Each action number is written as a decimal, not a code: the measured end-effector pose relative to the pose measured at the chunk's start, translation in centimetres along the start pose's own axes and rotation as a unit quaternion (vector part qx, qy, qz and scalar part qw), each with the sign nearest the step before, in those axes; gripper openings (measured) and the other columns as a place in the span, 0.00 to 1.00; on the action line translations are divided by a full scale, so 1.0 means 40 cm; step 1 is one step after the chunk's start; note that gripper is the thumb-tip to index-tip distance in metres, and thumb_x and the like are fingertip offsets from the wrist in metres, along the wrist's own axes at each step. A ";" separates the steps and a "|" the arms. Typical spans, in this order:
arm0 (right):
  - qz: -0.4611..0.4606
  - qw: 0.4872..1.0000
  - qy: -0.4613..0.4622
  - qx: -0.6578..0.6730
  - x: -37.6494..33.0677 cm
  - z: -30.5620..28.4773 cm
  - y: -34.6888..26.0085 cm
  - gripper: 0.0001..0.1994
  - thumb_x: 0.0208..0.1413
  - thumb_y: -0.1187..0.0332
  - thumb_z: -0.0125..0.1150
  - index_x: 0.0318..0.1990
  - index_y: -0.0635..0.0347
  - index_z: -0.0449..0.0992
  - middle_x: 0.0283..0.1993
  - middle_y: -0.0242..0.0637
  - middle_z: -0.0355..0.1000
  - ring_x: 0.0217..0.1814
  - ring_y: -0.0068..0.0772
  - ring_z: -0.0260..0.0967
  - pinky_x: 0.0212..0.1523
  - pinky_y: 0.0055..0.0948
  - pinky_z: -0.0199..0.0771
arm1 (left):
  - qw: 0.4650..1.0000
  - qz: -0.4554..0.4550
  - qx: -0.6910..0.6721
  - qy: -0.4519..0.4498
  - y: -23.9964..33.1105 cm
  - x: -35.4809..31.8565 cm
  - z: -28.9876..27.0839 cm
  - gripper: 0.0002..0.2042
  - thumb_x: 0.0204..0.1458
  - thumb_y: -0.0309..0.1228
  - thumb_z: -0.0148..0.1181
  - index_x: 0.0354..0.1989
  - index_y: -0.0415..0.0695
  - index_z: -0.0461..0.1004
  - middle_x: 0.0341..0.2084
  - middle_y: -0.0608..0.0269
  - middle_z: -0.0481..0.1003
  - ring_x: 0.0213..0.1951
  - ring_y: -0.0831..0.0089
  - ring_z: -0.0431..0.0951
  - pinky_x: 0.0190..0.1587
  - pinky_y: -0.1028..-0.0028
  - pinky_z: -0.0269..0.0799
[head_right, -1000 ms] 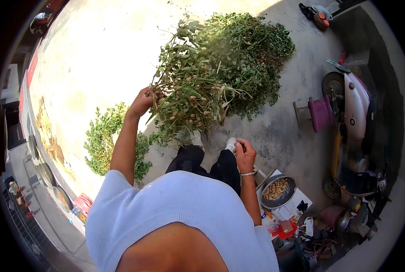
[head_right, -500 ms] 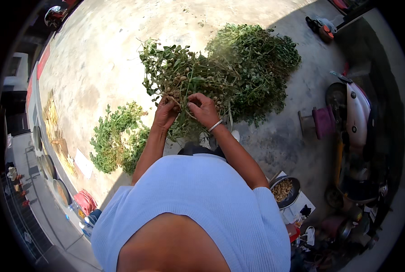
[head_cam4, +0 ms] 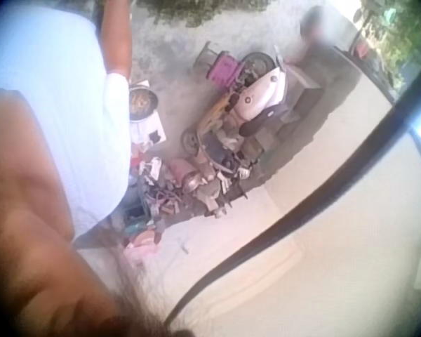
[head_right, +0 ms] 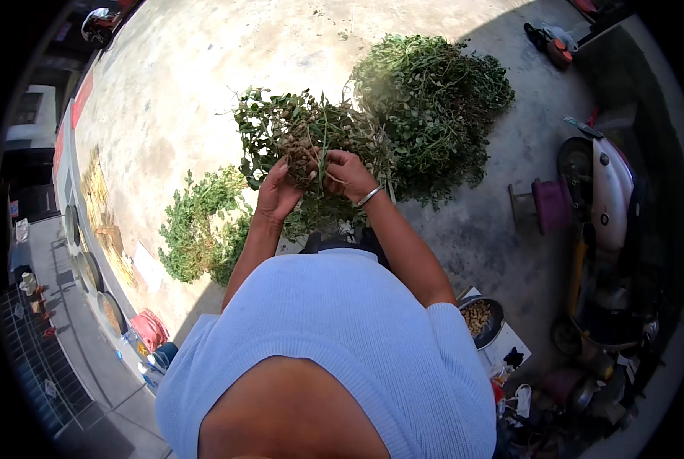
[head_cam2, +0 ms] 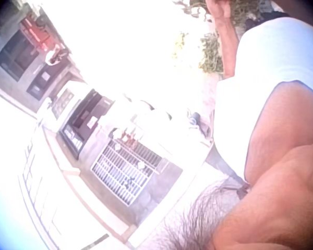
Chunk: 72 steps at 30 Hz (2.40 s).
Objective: The person stands outdoors and repeatedly picks up peanut vines from a pile on the ground. They manually shell the peanuts by hand, dropping the kernels into a metal bowl on a nearby table and discarding the empty pods back onto the pile.
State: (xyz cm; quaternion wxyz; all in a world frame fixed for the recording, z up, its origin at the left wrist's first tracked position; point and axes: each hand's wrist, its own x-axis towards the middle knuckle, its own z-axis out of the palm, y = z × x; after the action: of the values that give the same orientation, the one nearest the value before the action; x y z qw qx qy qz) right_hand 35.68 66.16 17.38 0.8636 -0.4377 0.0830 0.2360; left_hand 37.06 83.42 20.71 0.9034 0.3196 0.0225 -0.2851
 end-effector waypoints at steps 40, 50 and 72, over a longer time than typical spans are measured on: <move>0.023 0.991 -0.023 -0.132 -0.202 -0.039 -0.099 0.11 0.54 0.63 0.56 0.31 0.62 0.75 0.19 0.26 0.65 0.19 0.13 0.59 0.14 0.12 0.53 | 0.993 0.082 0.012 0.090 -0.175 -0.035 0.174 0.17 0.60 0.40 0.37 0.49 0.40 0.63 0.46 0.57 0.71 0.19 0.85 0.55 0.28 0.82 0.59; -0.400 0.793 0.231 -0.397 -0.152 -0.101 -0.044 0.05 0.44 0.78 0.60 0.25 0.58 0.70 0.19 0.27 0.64 0.18 0.14 0.58 0.16 0.19 0.57 | 0.985 0.101 0.086 0.113 -0.161 -0.061 0.203 0.18 0.61 0.40 0.32 0.51 0.42 0.62 0.47 0.59 0.71 0.16 0.86 0.52 0.26 0.81 0.57; -0.405 0.738 0.168 -0.513 -0.199 0.033 -0.083 0.09 0.40 0.71 0.61 0.32 0.61 0.75 0.27 0.42 0.69 0.29 0.43 0.68 0.29 0.34 0.68 | 0.966 0.141 0.154 0.149 -0.246 -0.073 0.154 0.12 0.60 0.35 0.40 0.44 0.40 0.65 0.37 0.64 0.70 0.38 0.77 0.69 0.42 0.77 0.65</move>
State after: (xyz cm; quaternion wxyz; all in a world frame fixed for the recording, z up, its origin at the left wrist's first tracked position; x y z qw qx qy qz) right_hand 30.25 62.88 23.34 0.4946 -0.8392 -0.0921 -0.2064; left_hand 28.53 75.02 20.72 0.8609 0.4935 0.0677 -0.1036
